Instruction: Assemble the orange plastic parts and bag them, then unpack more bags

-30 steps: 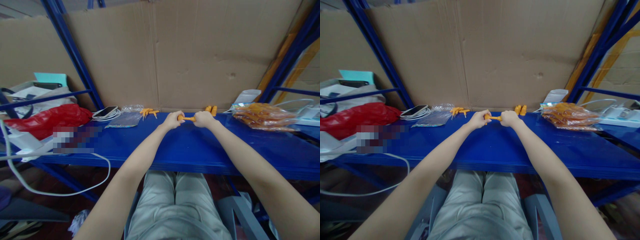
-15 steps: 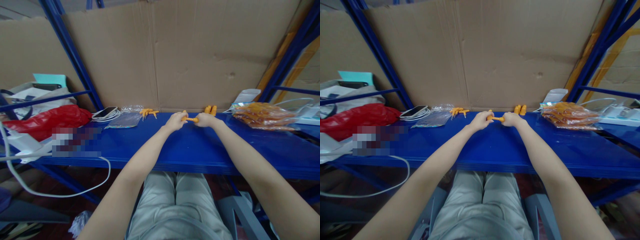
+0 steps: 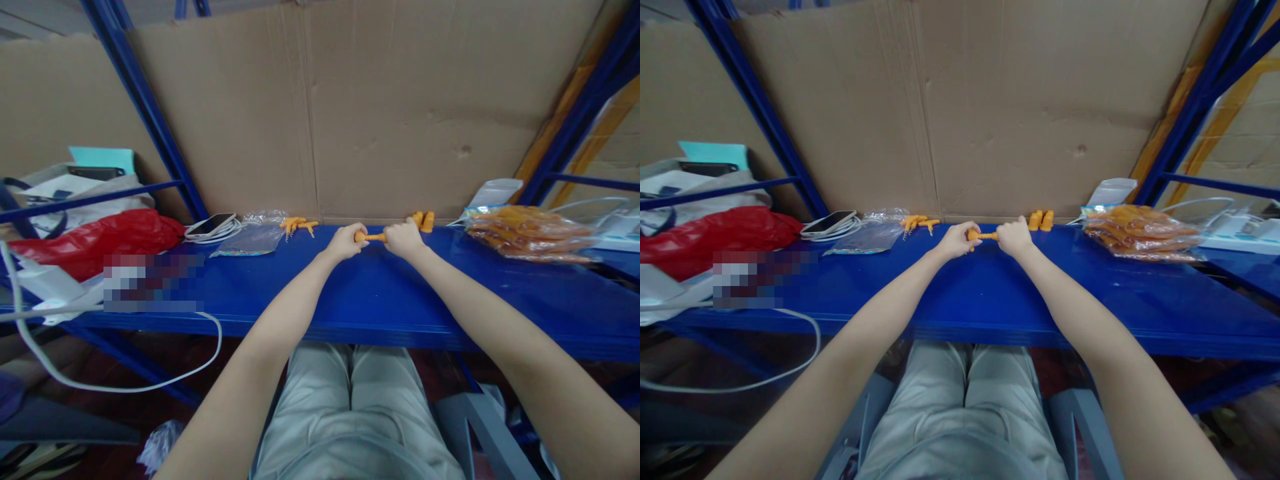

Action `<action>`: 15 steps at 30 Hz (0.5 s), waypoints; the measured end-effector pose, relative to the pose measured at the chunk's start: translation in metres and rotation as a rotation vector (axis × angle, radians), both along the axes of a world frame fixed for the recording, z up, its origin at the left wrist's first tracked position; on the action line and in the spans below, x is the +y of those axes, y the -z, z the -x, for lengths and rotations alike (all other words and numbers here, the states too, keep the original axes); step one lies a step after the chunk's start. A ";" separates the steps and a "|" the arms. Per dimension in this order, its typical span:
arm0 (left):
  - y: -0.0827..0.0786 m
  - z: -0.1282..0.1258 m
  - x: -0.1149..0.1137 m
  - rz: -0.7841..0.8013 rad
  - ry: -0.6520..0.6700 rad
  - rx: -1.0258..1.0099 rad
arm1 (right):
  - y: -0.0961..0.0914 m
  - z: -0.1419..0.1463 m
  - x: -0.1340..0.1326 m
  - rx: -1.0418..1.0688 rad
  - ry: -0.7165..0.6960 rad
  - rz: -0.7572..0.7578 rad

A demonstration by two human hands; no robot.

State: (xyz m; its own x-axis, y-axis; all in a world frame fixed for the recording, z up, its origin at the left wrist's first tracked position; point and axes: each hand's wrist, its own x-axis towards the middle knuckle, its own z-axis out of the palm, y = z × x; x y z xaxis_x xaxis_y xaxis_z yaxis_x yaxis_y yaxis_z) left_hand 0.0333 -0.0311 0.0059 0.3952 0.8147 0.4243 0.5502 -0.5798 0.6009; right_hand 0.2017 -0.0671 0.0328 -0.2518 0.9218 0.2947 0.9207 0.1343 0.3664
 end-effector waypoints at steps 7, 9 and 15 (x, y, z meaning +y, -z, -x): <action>-0.001 0.001 -0.002 0.034 -0.011 -0.001 | 0.004 0.003 0.003 0.004 0.004 -0.019; -0.002 0.001 -0.002 0.035 -0.011 0.006 | 0.005 0.002 0.003 0.004 0.001 -0.013; -0.003 0.002 -0.001 0.032 -0.002 0.023 | 0.007 0.002 0.001 0.019 0.011 0.010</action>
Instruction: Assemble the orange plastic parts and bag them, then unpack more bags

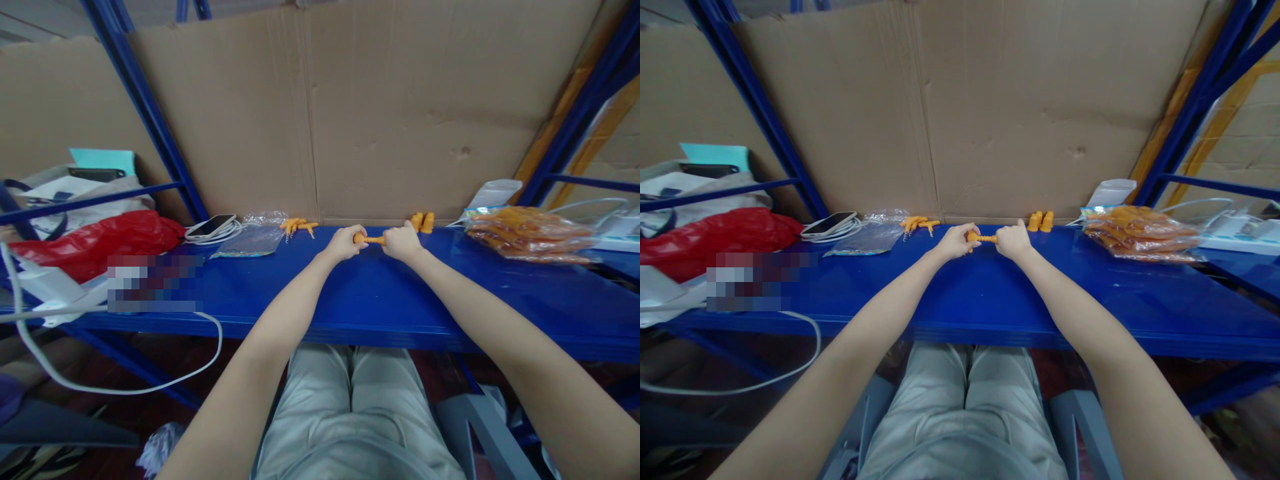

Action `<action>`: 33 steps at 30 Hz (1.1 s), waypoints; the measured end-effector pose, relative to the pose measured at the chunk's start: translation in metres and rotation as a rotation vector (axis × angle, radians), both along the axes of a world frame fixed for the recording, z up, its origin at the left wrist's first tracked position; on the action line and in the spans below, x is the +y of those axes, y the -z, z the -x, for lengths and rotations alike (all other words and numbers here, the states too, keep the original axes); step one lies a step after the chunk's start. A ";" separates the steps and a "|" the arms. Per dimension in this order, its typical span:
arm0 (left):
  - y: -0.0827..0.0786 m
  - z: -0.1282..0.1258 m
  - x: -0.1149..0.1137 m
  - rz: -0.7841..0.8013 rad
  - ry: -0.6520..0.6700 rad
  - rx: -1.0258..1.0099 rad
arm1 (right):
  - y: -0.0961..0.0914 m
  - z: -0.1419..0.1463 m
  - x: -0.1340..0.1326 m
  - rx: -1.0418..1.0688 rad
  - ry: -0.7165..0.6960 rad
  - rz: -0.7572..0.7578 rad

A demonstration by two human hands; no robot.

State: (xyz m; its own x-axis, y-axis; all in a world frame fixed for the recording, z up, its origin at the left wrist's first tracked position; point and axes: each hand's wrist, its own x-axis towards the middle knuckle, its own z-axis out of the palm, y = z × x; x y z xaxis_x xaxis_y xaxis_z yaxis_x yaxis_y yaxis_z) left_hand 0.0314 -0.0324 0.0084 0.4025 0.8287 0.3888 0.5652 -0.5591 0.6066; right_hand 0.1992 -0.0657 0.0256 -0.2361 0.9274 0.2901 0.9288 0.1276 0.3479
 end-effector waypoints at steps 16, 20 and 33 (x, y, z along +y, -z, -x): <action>-0.004 -0.001 0.001 -0.170 -0.039 0.127 | -0.003 -0.003 0.002 -0.001 0.022 0.041; -0.005 -0.001 0.000 -0.210 -0.039 0.156 | -0.004 -0.004 0.002 0.012 0.024 0.044; 0.000 0.003 0.000 -0.270 -0.030 0.167 | 0.004 -0.005 0.003 0.094 0.029 0.027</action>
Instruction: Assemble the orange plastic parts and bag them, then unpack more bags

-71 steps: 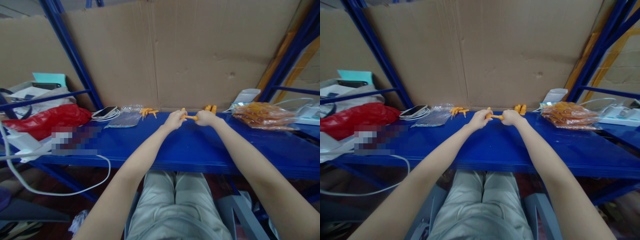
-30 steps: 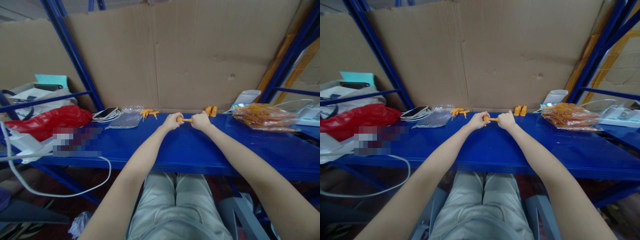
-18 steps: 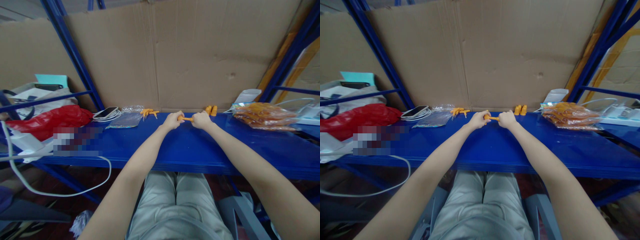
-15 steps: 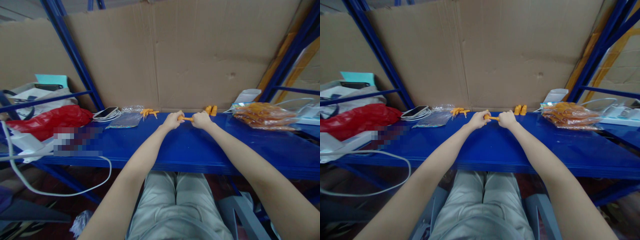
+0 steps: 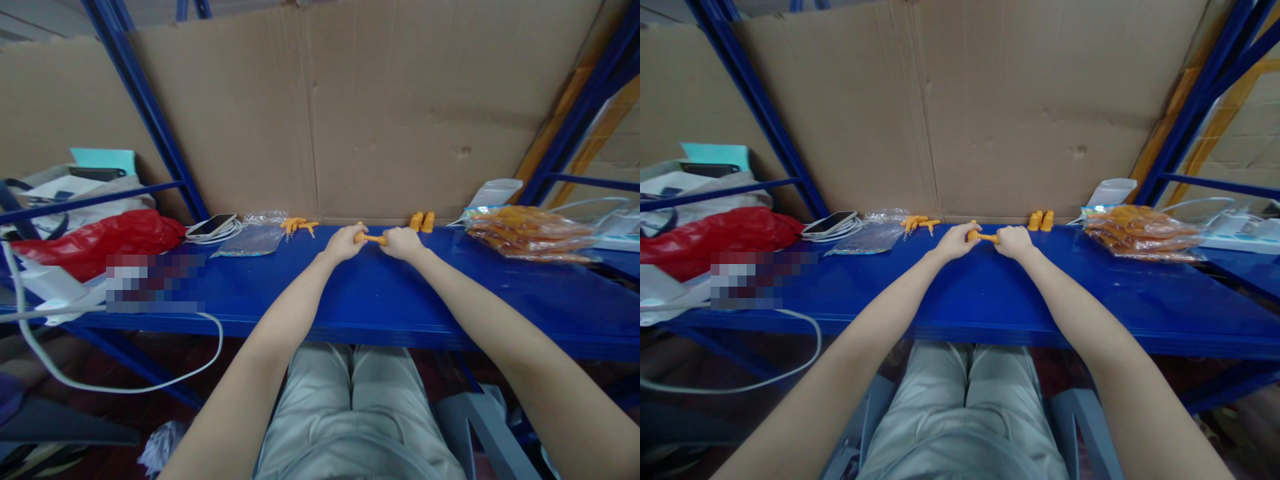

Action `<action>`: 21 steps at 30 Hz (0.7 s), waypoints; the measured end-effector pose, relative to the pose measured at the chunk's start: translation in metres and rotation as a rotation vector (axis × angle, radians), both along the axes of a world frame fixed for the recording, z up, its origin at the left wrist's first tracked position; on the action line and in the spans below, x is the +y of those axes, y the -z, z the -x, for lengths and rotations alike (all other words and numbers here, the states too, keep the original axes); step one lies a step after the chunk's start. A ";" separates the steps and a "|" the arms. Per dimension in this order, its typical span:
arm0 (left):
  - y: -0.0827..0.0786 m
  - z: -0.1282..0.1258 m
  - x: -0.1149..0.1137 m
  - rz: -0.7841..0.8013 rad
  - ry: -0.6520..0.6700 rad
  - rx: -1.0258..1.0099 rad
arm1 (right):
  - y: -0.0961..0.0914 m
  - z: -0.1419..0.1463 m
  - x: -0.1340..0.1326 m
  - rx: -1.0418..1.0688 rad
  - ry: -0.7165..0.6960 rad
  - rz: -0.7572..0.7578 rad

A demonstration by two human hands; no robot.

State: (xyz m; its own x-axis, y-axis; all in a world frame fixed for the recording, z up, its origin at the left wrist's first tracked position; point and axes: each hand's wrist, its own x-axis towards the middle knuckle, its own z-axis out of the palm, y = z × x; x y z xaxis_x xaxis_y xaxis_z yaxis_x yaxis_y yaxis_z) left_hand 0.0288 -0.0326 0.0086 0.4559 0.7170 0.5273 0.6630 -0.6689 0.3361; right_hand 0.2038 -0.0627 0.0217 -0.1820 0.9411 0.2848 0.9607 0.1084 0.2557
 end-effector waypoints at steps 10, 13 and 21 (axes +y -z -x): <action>0.003 0.009 0.005 0.042 -0.176 0.056 | 0.001 -0.001 0.001 0.007 -0.134 0.029; 0.003 0.014 0.008 0.073 -0.248 0.075 | 0.001 -0.001 0.001 0.044 -0.203 0.062; 0.006 0.015 0.012 0.081 -0.265 0.113 | 0.002 0.002 0.002 0.062 -0.244 0.101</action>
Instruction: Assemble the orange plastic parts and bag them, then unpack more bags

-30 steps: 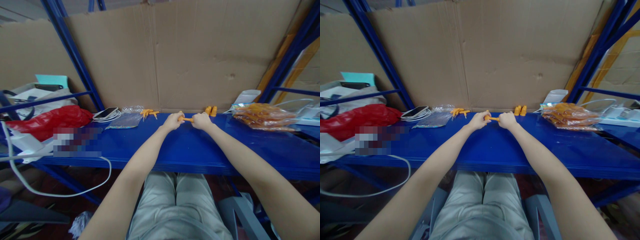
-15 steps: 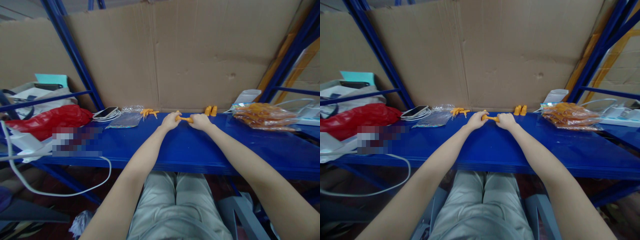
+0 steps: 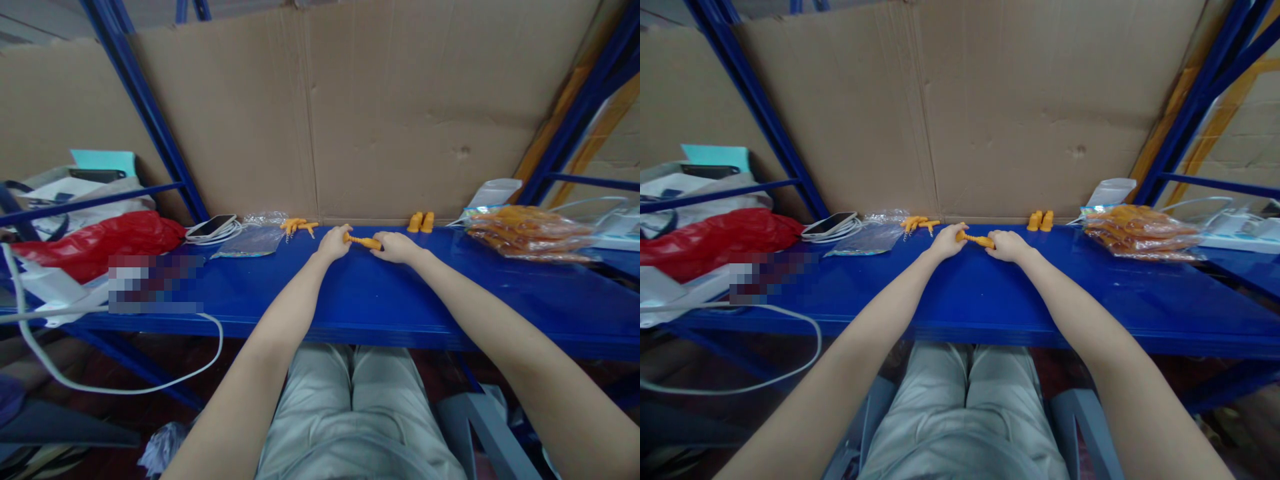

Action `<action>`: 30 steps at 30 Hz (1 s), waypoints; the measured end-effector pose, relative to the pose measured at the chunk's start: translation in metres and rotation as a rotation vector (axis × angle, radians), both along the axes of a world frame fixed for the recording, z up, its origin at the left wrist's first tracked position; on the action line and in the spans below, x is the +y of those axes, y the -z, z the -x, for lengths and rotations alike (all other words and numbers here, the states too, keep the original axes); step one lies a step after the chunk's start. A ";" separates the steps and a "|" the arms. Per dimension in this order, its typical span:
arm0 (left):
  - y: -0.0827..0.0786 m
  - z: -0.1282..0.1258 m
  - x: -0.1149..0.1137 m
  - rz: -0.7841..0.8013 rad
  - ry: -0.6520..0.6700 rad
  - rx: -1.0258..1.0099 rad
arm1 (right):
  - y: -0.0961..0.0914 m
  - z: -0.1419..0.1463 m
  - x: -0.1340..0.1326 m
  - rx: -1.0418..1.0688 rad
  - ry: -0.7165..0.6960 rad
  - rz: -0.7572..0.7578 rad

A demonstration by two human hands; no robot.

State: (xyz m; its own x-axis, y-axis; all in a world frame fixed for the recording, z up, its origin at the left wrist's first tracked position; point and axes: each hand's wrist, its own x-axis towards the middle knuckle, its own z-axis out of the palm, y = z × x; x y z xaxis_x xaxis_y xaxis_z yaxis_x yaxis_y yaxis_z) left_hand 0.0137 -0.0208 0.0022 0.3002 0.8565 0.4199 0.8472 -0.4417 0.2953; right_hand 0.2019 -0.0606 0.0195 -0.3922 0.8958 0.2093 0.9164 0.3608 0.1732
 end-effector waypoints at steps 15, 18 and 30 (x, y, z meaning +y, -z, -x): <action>0.006 0.001 0.008 -0.005 0.037 -0.012 | -0.002 0.000 -0.002 0.023 0.033 0.032; 0.006 0.001 0.008 -0.013 0.044 -0.018 | -0.002 -0.001 -0.002 0.020 0.059 0.028; 0.008 0.000 0.010 -0.028 0.059 -0.019 | -0.002 -0.011 0.002 0.022 0.260 0.009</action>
State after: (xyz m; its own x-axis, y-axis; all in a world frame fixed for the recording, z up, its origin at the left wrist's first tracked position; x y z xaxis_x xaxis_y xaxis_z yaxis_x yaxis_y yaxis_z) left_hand 0.0136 -0.0107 -0.0061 0.3417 0.8254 0.4493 0.8135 -0.4992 0.2983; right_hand 0.2128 -0.0582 0.0214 -0.1441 0.9678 0.2065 0.9821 0.1143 0.1498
